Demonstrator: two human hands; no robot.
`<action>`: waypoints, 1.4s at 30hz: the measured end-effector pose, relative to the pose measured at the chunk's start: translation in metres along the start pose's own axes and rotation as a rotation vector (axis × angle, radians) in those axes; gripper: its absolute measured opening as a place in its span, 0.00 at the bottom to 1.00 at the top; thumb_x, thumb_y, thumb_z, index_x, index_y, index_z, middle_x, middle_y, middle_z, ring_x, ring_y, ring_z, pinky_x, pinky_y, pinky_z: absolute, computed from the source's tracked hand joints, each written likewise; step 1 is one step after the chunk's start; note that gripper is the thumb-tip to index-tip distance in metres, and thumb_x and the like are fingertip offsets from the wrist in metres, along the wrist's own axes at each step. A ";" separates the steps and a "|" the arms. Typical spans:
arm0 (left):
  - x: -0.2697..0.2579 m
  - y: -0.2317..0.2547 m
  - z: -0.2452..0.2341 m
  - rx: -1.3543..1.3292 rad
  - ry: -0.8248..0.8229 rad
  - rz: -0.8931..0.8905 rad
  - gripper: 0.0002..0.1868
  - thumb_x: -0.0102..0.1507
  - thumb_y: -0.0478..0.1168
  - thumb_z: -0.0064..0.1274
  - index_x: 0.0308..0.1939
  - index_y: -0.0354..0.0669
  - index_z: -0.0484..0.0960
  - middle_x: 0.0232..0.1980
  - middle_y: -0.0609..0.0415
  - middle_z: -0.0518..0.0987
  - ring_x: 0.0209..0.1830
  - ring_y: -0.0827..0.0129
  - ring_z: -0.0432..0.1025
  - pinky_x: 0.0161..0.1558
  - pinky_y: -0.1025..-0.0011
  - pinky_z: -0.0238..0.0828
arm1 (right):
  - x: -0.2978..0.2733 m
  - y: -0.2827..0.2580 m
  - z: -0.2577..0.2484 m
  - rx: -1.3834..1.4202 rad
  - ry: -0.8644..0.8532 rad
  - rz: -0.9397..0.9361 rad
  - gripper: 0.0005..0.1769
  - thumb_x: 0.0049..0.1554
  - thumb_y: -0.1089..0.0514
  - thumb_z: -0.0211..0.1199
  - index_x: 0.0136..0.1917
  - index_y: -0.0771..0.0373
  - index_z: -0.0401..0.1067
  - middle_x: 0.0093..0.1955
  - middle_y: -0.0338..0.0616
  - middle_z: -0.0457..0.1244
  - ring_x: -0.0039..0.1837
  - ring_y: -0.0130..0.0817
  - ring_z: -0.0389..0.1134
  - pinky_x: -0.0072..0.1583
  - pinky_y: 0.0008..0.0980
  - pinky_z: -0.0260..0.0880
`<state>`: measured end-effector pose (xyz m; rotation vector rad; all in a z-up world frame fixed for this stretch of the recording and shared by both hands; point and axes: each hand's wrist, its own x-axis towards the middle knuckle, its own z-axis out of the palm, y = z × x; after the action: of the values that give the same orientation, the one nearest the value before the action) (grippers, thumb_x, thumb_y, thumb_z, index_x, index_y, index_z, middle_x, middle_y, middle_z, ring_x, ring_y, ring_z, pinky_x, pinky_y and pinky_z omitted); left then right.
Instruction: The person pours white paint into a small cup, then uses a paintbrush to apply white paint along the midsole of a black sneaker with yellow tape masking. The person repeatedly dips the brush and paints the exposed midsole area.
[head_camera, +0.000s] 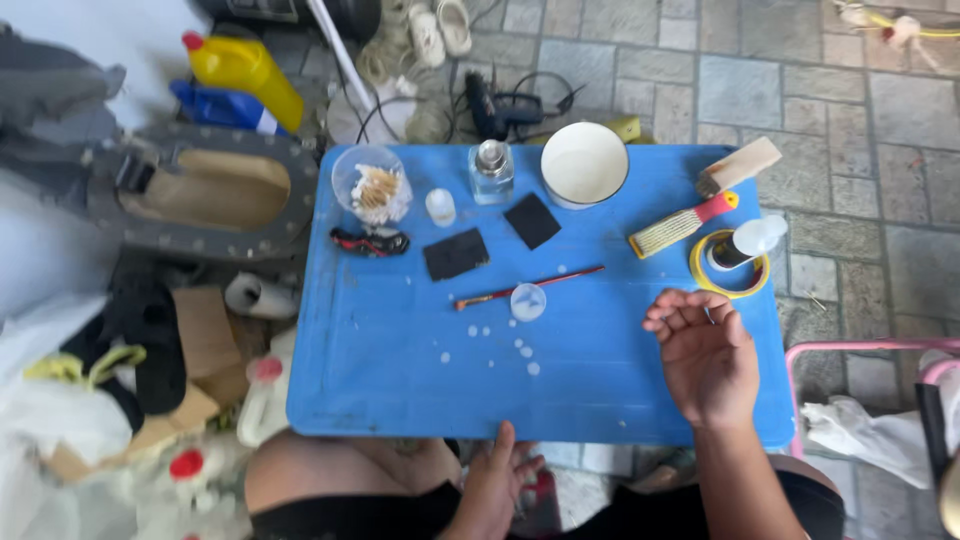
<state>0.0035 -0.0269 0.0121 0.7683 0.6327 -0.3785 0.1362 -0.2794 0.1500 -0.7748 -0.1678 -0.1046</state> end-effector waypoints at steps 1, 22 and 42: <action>0.009 0.008 0.004 0.007 -0.014 0.024 0.41 0.62 0.58 0.56 0.72 0.42 0.62 0.64 0.51 0.74 0.60 0.60 0.72 0.55 0.56 0.73 | 0.006 0.001 -0.003 0.007 -0.016 -0.016 0.23 0.72 0.42 0.53 0.61 0.65 0.70 0.61 0.58 0.64 0.63 0.47 0.65 0.70 0.48 0.63; -0.021 0.048 0.045 0.207 -0.148 0.065 0.52 0.60 0.66 0.50 0.73 0.31 0.51 0.68 0.39 0.65 0.69 0.51 0.65 0.62 0.48 0.70 | -0.044 0.006 -0.031 0.313 0.351 0.090 0.27 0.66 0.38 0.55 0.59 0.66 0.69 0.68 0.60 0.63 0.72 0.52 0.63 0.78 0.50 0.58; -0.047 0.064 0.045 0.062 0.030 -0.078 0.50 0.60 0.69 0.50 0.76 0.44 0.53 0.75 0.49 0.62 0.77 0.62 0.57 0.68 0.52 0.63 | -0.038 0.025 -0.038 -0.033 0.189 -0.211 0.26 0.70 0.39 0.52 0.64 0.64 0.68 0.69 0.59 0.62 0.70 0.50 0.65 0.75 0.53 0.64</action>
<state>0.0196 -0.0133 0.1016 0.8110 0.6832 -0.4600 0.1067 -0.2873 0.0990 -0.7744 -0.0680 -0.3800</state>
